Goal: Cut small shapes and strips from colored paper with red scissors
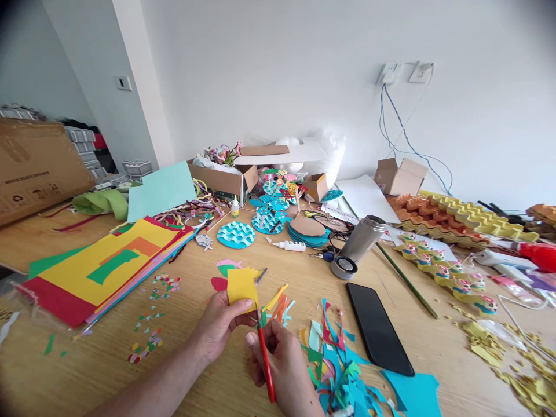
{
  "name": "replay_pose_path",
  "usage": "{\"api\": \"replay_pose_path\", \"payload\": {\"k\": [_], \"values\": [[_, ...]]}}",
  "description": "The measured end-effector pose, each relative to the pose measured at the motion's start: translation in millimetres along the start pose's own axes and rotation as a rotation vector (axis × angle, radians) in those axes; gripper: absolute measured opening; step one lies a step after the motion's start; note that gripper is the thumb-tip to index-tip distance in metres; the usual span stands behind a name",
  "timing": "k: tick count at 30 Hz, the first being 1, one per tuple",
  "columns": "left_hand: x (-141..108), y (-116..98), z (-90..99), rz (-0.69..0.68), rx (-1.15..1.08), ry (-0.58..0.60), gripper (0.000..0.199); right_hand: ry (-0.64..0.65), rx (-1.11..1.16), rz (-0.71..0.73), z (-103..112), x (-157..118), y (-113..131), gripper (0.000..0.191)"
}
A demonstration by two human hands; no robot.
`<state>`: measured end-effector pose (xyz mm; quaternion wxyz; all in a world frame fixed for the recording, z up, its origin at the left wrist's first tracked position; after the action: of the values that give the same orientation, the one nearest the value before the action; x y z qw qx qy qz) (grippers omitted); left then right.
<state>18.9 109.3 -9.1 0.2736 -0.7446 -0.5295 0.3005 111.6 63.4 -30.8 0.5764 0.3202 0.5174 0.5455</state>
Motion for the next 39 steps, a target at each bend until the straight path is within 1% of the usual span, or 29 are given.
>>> {"api": "replay_pose_path", "payload": {"k": [7,10,14,19,25,39], "values": [[0.6,0.5,1.7,0.011,-0.011,-0.022,0.017,-0.005,0.039,0.041,-1.2,-0.3,5.3,0.044],[0.7,0.9,1.0,0.011,-0.012,-0.021,0.018,0.0,0.017,0.024,-1.8,-0.6,3.4,0.045],[0.2,1.0,1.6,0.012,-0.011,-0.037,0.019,-0.03,0.033,0.009,0.7,0.1,0.3,0.046],[-0.3,0.7,1.8,0.014,-0.005,-0.047,0.02,-0.007,0.02,0.0,-0.8,1.3,-0.4,0.046],[-0.9,0.5,2.1,0.019,-0.002,-0.063,0.019,-0.014,0.008,-0.018,0.4,1.0,-1.1,0.047],[-0.6,2.3,3.0,0.029,-0.018,-0.061,0.021,-0.031,-0.009,-0.03,0.7,0.9,-6.5,0.047]]}}
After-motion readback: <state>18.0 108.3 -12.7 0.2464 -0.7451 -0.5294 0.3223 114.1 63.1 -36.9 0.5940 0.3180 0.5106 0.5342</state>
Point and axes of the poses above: each hand's wrist, its own x-axis towards the middle knuckle, its own z-axis out of the back of the hand, y = z × x, the point moved 10 cm from there along x, towards the middle knuckle, and after that the axes turned 9 degrees about -x, right-handed, at the moved point
